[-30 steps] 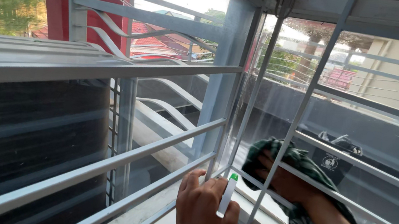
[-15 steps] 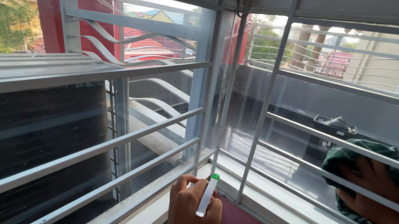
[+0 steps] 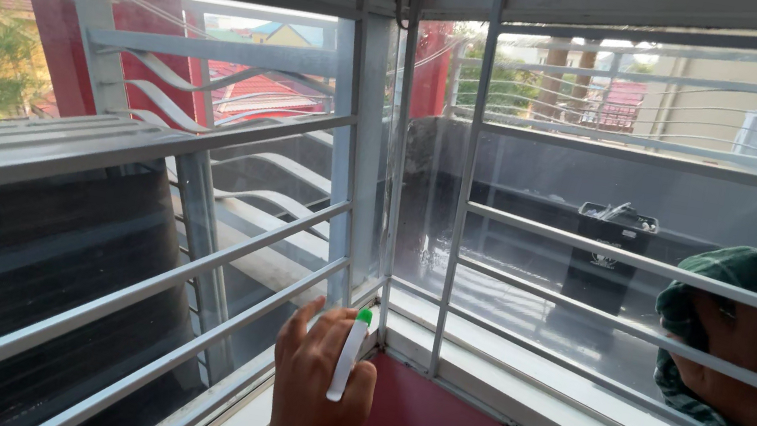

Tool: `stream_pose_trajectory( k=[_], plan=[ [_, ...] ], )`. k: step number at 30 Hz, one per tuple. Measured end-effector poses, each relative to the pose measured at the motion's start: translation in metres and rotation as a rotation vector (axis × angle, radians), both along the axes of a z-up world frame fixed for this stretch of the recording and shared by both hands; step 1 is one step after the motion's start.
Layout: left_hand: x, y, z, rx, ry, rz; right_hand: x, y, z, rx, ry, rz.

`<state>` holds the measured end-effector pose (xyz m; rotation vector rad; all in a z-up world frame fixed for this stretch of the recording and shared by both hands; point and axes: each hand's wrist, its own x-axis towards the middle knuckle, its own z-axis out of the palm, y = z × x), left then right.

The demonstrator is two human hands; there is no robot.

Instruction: The person cleans windows by spraying the glass and window frame with a spray bottle and wiping them down with a cloth.

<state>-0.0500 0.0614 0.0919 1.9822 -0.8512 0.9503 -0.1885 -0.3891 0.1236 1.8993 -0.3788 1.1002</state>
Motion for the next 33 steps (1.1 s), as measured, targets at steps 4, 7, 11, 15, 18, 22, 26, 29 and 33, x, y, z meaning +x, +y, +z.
stream_pose_trajectory(
  k=[4,7,11,15,18,22,26,29,33],
  plan=[
    [0.004,0.000,0.002,0.023,0.020,0.004,0.023,0.021,0.006,0.086,0.096,-0.087],
    [0.008,-0.001,-0.001,0.021,0.027,0.009,0.061,0.036,0.007,0.222,0.172,0.124],
    [0.013,-0.003,-0.011,0.080,0.014,0.044,0.122,0.066,0.004,0.294,0.386,0.371],
    [0.021,-0.005,-0.023,0.131,-0.034,0.082,0.207,0.094,-0.007,0.398,0.435,0.488],
    [0.029,-0.005,-0.029,0.106,-0.093,0.034,0.265,0.113,-0.013,0.111,0.487,0.490],
    [0.039,-0.007,-0.030,0.211,-0.015,0.024,0.299,0.131,-0.016,0.105,0.609,0.595],
    [0.042,-0.009,-0.036,0.227,0.053,0.037,0.300,0.117,-0.028,0.114,0.750,0.542],
    [0.043,-0.009,-0.035,0.216,0.024,0.055,0.270,0.093,-0.030,0.021,0.736,0.605],
    [0.034,-0.007,-0.030,0.192,0.067,0.078,0.199,0.073,-0.018,0.058,0.783,0.301]
  ],
)
